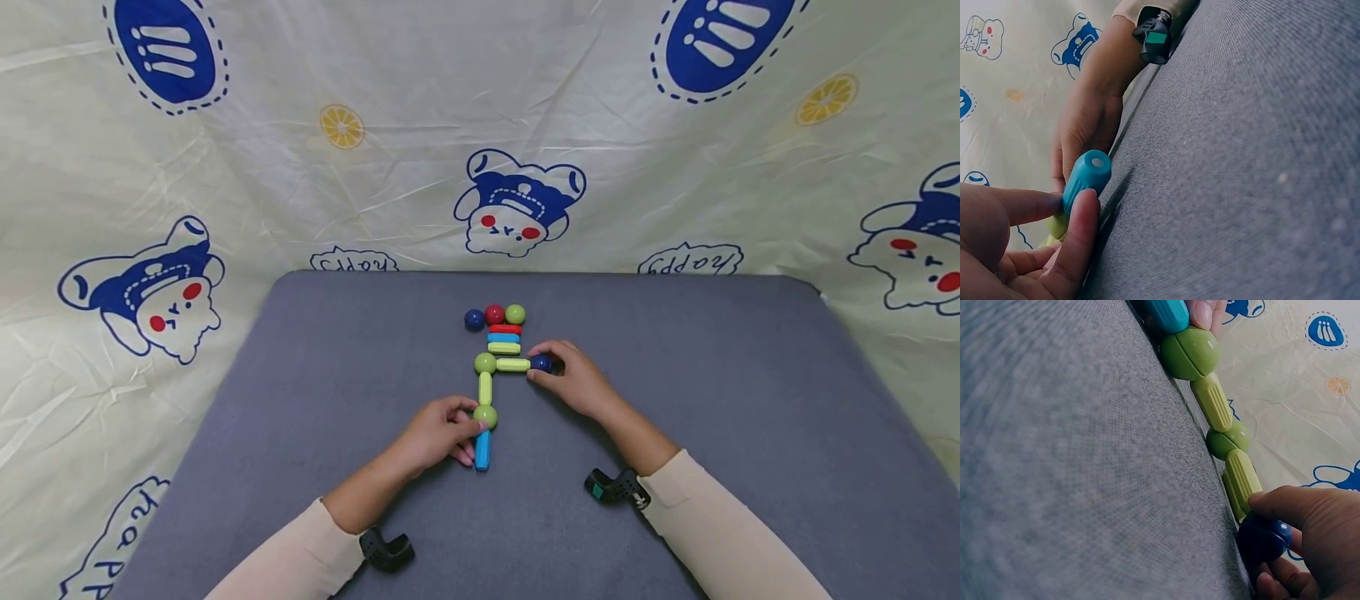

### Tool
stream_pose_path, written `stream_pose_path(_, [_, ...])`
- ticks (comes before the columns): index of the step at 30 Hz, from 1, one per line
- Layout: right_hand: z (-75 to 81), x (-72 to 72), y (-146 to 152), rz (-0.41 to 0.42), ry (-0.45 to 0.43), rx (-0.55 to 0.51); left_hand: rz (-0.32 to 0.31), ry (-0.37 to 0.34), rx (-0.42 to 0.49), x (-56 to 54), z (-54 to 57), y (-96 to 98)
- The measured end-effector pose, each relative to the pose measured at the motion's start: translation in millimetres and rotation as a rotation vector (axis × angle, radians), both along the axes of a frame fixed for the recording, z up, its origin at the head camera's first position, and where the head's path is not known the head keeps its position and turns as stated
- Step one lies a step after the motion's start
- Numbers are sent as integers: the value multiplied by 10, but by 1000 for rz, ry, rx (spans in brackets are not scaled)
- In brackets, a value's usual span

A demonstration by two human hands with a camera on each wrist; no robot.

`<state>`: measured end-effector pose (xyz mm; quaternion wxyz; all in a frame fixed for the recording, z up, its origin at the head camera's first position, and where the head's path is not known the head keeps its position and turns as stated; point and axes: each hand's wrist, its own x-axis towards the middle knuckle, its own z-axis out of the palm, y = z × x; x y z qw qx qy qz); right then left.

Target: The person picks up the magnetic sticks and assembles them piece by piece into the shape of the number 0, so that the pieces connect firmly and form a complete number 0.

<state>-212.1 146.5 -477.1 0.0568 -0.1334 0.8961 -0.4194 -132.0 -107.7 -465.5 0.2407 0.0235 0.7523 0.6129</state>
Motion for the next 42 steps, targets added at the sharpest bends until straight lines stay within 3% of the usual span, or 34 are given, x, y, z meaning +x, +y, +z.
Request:
stream_pose_path(16, [21, -18, -3, -2, 2, 4, -17, -3, 9, -62, -19, -55])
stream_pose_path(30, [23, -5, -3, 12, 6, 8, -10, -15, 13, -35, 23, -48])
stream_pose_path(42, [10, 6, 9, 0, -1, -1, -2, -15, -4, -38, -19, -36])
